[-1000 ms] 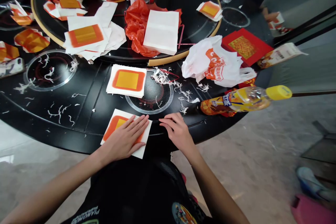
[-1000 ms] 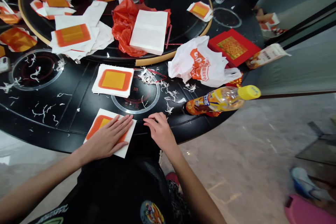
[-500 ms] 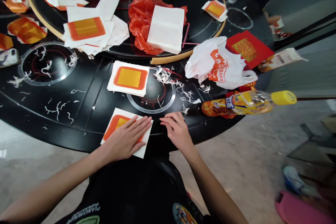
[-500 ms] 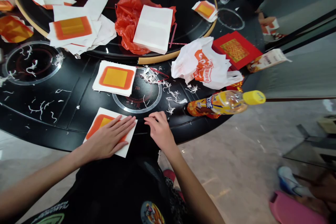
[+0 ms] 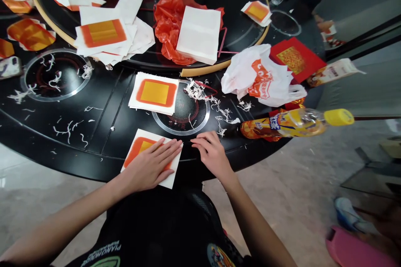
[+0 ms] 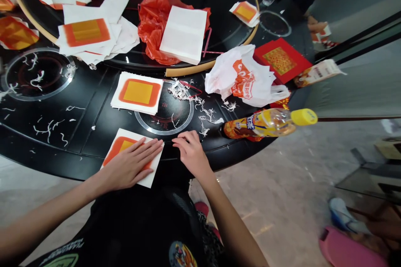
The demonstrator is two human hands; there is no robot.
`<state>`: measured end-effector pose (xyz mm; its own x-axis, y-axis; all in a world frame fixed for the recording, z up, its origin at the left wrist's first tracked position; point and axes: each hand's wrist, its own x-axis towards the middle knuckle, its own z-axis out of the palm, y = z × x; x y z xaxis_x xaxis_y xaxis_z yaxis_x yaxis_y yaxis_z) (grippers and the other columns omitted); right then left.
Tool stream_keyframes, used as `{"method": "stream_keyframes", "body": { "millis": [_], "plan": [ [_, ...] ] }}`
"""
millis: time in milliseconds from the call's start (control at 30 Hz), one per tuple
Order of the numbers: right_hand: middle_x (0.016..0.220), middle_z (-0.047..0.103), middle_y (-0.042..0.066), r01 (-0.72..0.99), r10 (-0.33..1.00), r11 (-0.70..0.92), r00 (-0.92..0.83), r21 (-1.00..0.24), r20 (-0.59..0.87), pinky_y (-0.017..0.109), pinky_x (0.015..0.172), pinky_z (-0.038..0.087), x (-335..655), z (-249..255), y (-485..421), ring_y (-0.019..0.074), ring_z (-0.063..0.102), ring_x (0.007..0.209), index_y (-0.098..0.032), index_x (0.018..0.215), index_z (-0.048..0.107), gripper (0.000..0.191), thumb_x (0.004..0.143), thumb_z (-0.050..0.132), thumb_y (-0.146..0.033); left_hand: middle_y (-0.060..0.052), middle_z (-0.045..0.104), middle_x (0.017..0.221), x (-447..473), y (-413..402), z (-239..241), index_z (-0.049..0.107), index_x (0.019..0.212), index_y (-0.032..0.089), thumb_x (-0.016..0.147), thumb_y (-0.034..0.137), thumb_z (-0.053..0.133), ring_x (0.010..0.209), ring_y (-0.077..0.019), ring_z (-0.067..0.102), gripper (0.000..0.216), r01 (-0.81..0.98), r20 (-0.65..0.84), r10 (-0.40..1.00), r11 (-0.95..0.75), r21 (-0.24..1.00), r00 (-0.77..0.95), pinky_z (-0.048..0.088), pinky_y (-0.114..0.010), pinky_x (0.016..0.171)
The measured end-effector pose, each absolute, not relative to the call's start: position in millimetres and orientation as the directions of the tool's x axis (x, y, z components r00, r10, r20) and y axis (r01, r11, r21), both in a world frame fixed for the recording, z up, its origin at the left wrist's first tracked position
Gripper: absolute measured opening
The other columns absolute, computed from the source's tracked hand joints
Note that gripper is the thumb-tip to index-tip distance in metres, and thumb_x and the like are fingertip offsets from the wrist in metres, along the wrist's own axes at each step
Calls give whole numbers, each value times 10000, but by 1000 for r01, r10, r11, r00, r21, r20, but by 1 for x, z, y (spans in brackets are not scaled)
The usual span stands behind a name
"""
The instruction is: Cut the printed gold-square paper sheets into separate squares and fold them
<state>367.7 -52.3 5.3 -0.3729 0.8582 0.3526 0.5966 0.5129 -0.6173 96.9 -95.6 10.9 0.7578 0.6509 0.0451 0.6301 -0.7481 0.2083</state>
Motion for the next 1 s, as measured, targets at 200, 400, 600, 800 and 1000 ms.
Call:
{"method": "stream_keyframes", "body": {
  "millis": [200, 400, 600, 800, 1000],
  "plan": [
    [1000, 708, 64, 614, 849, 529, -385, -586, 362, 430, 821, 590, 369, 8, -62, 236, 631, 935, -279, 1120, 772, 221, 1034, 638, -126, -81, 288, 1792, 89, -98, 13, 58, 1771, 148, 1170, 485, 347, 1656, -256, 323, 747, 673, 119, 701, -710, 205, 703, 191, -444, 1387],
    [1040, 703, 76, 641, 861, 508, -384, -575, 334, 446, 876, 588, 368, 10, -73, 247, 642, 966, -268, 1155, 751, 214, 1036, 632, -137, -114, 267, 1798, 86, -101, 15, 0, 1769, 139, 1165, 503, 351, 1674, -286, 275, 787, 764, 102, 785, -619, 181, 612, 221, -498, 1383],
    [1019, 692, 89, 692, 853, 521, -393, -500, 343, 448, 837, 576, 367, 10, -89, 250, 632, 905, -246, 1196, 737, 228, 1036, 618, -136, -91, 260, 1801, 89, -99, 12, 34, 1770, 147, 1174, 428, 359, 1673, -278, 277, 735, 779, 91, 795, -606, 160, 600, 229, -513, 1382],
    [1059, 695, 110, 719, 849, 525, -404, -456, 340, 446, 836, 570, 357, 10, -98, 257, 618, 915, -240, 1301, 706, 291, 1048, 598, -147, -104, 262, 1800, 96, -100, 15, 0, 1770, 149, 1152, 305, 362, 1679, -279, 257, 733, 767, 80, 788, -614, 187, 611, 207, -531, 1389],
    [1050, 720, 100, 749, 838, 538, -427, -387, 340, 439, 811, 546, 354, 8, -91, 253, 620, 897, -238, 1246, 724, 201, 1057, 654, -232, -113, 235, 1805, 108, -103, 15, -65, 1757, 107, 1139, 257, 334, 1687, -284, 226, 750, 724, 78, 744, -665, 183, 664, 222, -509, 1380]
  ]
}}
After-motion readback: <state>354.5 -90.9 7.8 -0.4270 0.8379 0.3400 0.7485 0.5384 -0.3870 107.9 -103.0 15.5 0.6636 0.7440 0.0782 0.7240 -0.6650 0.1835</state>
